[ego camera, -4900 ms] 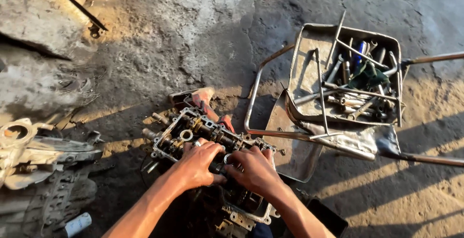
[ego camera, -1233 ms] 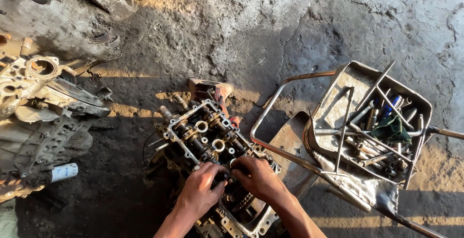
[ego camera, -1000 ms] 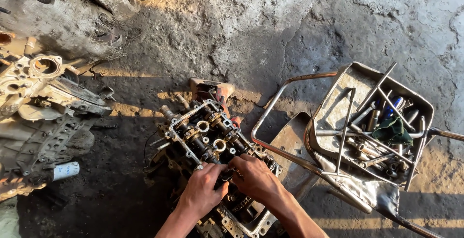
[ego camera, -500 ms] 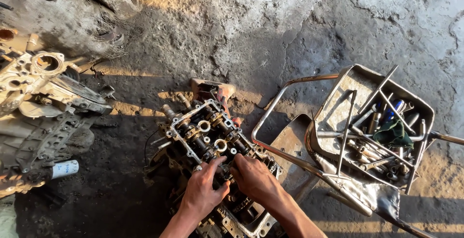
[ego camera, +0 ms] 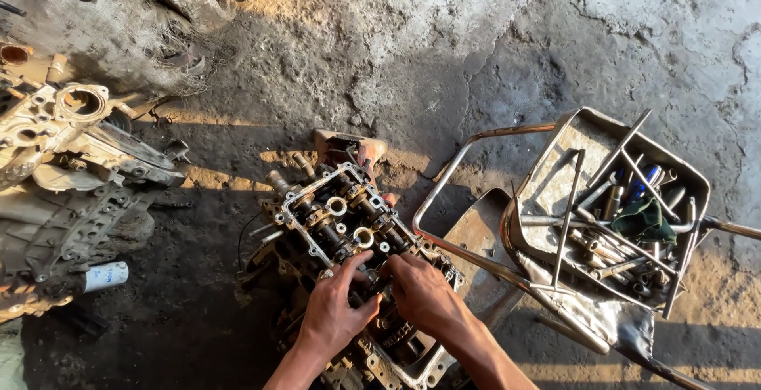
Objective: The person uses a T-handle wrench to tighten bolts on an exposed engine block. They rotate the wrench repeatedly on several bolt heads while holding the engine steady with the other hand. The work is performed on a concrete floor next to a metal tray containing various tools.
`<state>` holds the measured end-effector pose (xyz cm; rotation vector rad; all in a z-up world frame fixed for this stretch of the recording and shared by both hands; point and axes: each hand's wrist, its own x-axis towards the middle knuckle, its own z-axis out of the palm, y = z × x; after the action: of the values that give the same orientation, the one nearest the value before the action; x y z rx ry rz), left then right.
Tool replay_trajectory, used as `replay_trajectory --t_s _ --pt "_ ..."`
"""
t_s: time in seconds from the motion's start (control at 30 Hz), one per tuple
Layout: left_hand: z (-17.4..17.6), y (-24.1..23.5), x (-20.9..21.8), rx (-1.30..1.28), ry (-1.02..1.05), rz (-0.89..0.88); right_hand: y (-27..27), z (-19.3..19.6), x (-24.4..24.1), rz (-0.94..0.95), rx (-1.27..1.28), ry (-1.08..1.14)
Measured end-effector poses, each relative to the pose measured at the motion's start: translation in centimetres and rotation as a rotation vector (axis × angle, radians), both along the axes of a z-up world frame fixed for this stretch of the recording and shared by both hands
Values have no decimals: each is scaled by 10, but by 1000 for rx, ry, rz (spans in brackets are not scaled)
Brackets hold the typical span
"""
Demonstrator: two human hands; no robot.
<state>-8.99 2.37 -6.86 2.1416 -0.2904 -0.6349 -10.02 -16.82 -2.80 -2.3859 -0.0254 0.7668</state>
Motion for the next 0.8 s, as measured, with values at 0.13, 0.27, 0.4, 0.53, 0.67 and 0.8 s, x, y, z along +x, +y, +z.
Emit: replay_trajectory --t_s 0.13,0.27,0.4,0.53,0.67,0.8 --pt "-5 1 -2 -2 76 53 -2 10 6 -51 122 -66" --pt "-23 1 -5 -22 -26 70 2 31 15 -146 197 241" --pt "-32 3 -8 -67 -115 71 2 31 11 -150 251 324" --pt "-21 4 -4 -132 -103 27 -5 8 10 -147 260 376" --pt "6 11 17 -152 29 -54 4 15 18 -192 176 473" --pt "47 16 71 64 26 -246 16 8 23 -334 194 316"
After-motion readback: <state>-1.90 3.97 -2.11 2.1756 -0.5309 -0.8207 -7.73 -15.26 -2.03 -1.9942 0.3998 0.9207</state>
